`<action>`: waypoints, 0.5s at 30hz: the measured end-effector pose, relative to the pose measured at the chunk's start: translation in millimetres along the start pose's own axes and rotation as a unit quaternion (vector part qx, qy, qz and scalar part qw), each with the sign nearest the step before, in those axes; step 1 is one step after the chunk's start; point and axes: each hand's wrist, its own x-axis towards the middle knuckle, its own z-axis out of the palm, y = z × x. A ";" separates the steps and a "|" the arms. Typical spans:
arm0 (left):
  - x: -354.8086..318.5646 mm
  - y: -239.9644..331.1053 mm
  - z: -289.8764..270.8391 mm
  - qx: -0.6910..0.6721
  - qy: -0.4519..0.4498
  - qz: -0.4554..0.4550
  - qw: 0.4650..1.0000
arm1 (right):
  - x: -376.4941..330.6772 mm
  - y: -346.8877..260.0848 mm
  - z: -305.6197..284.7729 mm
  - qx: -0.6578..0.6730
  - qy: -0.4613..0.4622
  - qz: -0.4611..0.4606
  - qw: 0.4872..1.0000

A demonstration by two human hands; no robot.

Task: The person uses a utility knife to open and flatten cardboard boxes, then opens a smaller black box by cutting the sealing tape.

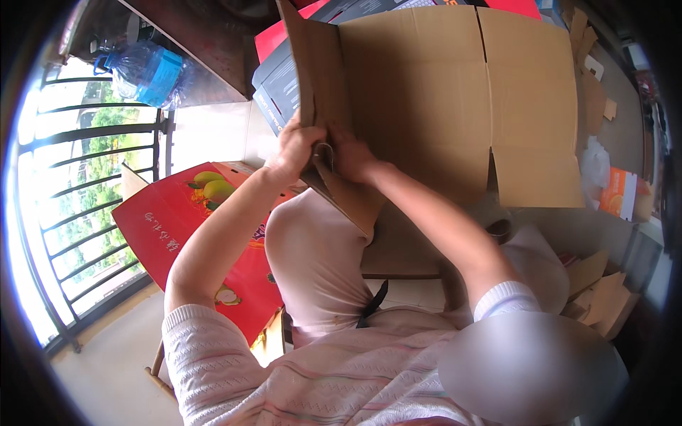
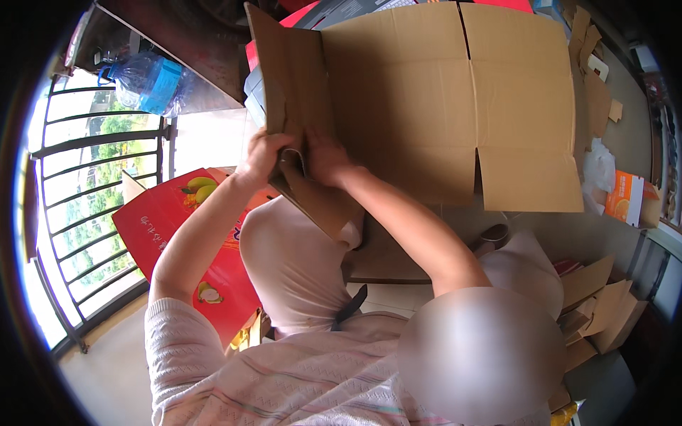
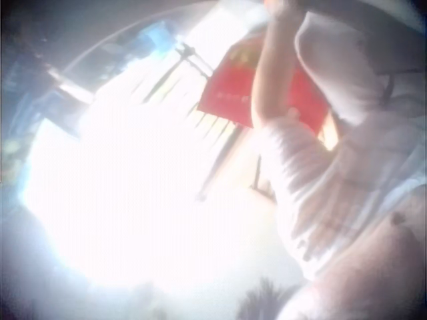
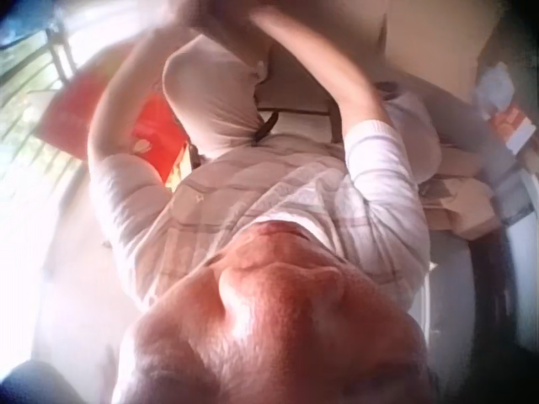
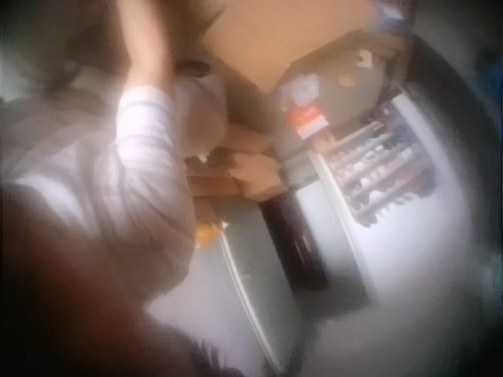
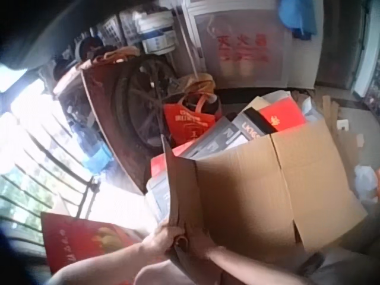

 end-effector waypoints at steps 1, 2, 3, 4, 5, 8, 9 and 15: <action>0.2 2.4 -8.5 -0.026 0.004 -0.030 0.999 | -4.0 6.9 7.2 0.002 0.002 -0.001 1.000; -0.9 3.4 -10.5 -0.039 -0.001 -0.015 0.999 | -14.6 17.3 18.7 0.020 0.054 -0.063 0.996; -2.8 3.3 -9.1 -0.058 -0.007 0.000 0.998 | -25.7 28.3 30.0 0.033 0.103 -0.123 0.987; -3.7 3.2 -2.8 -0.065 -0.009 -0.004 0.998 | -32.7 35.9 43.6 0.029 0.100 -0.116 0.988; -5.8 5.6 8.0 -0.069 -0.008 0.020 0.997 | -39.5 37.0 54.5 0.031 0.117 -0.130 0.984; 15.0 -15.3 16.9 -0.073 0.008 0.057 0.996 | -47.0 40.5 63.5 0.068 0.098 -0.127 0.985; 20.1 -13.6 22.7 -0.063 0.019 0.067 0.996 | -47.2 40.9 63.6 0.112 0.068 -0.107 0.986; 77.4 -53.2 37.1 0.429 0.123 0.024 0.894 | -62.5 21.2 42.1 0.324 -0.033 0.040 0.945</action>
